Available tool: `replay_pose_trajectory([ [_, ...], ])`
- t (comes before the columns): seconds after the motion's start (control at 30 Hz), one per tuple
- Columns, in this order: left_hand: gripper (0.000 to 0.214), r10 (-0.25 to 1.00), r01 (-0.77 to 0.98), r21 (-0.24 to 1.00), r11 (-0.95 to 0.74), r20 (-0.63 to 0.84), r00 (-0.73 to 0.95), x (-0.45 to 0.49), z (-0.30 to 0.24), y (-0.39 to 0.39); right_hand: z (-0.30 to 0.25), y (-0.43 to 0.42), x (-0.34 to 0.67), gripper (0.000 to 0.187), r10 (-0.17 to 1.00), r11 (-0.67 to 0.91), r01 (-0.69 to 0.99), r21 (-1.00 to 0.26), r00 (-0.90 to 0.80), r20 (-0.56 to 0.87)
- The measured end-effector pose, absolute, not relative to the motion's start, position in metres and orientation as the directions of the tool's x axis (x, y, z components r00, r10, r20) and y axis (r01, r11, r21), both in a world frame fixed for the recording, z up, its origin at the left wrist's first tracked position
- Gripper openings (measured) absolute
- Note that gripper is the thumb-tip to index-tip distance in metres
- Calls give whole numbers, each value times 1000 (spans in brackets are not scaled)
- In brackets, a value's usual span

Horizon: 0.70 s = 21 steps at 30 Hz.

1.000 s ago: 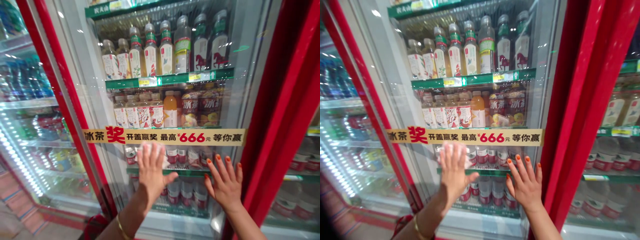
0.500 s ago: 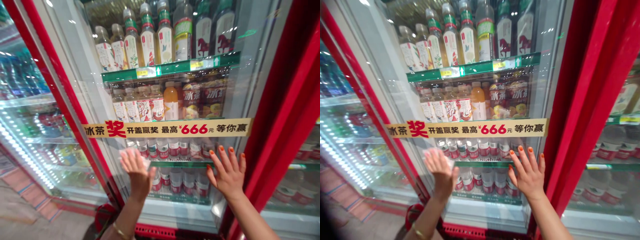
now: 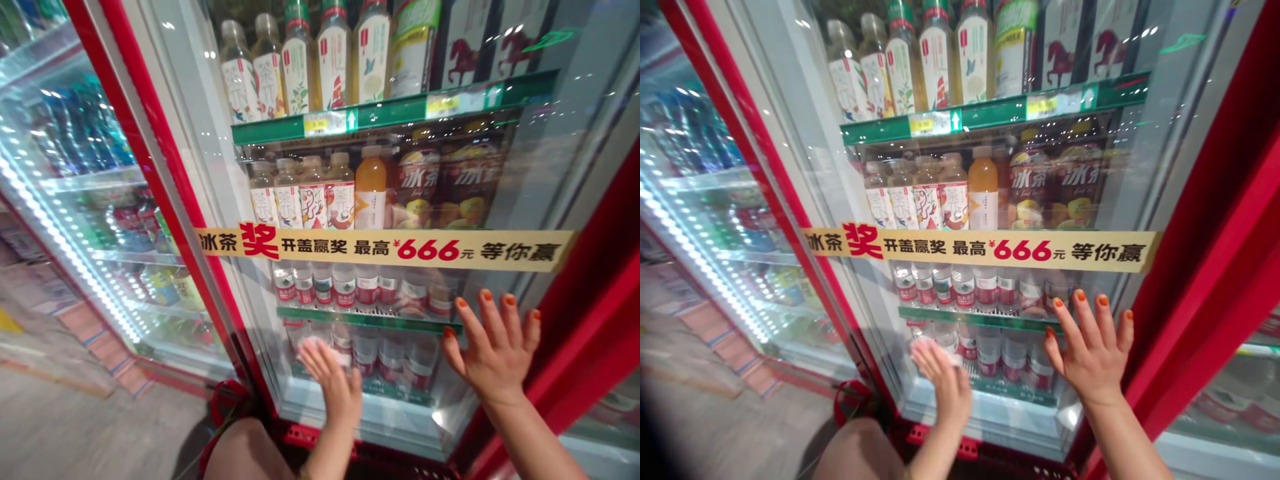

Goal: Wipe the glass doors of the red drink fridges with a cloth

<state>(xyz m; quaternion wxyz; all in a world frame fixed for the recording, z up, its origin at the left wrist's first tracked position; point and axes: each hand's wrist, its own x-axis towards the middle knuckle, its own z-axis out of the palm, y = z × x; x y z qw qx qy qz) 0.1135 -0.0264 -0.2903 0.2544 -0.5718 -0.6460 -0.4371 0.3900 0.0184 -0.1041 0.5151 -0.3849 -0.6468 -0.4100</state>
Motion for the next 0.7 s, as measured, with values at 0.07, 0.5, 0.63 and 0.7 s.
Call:
replay_pose_trajectory([
  [0.07, 108, 519, 970, 222, -95, 843, -142, 153, -306, -41, -105, 18, 390, 74, 86, 364, 923, 128, -171, 982],
  [0.5, 87, 440, 879, 475, -25, 795, -418, 151, -306, -38, -104, 19, 391, 74, 62, 393, 912, 115, -151, 987],
  [0.63, 83, 437, 811, 586, -9, 731, -524, 121, -300, -35, -104, 18, 392, 72, 65, 406, 904, 131, -172, 983],
  [0.7, 84, 375, 725, 687, 36, 664, -647, 81, -285, -19, -104, 18, 391, 71, 64, 405, 906, 122, -161, 985],
])
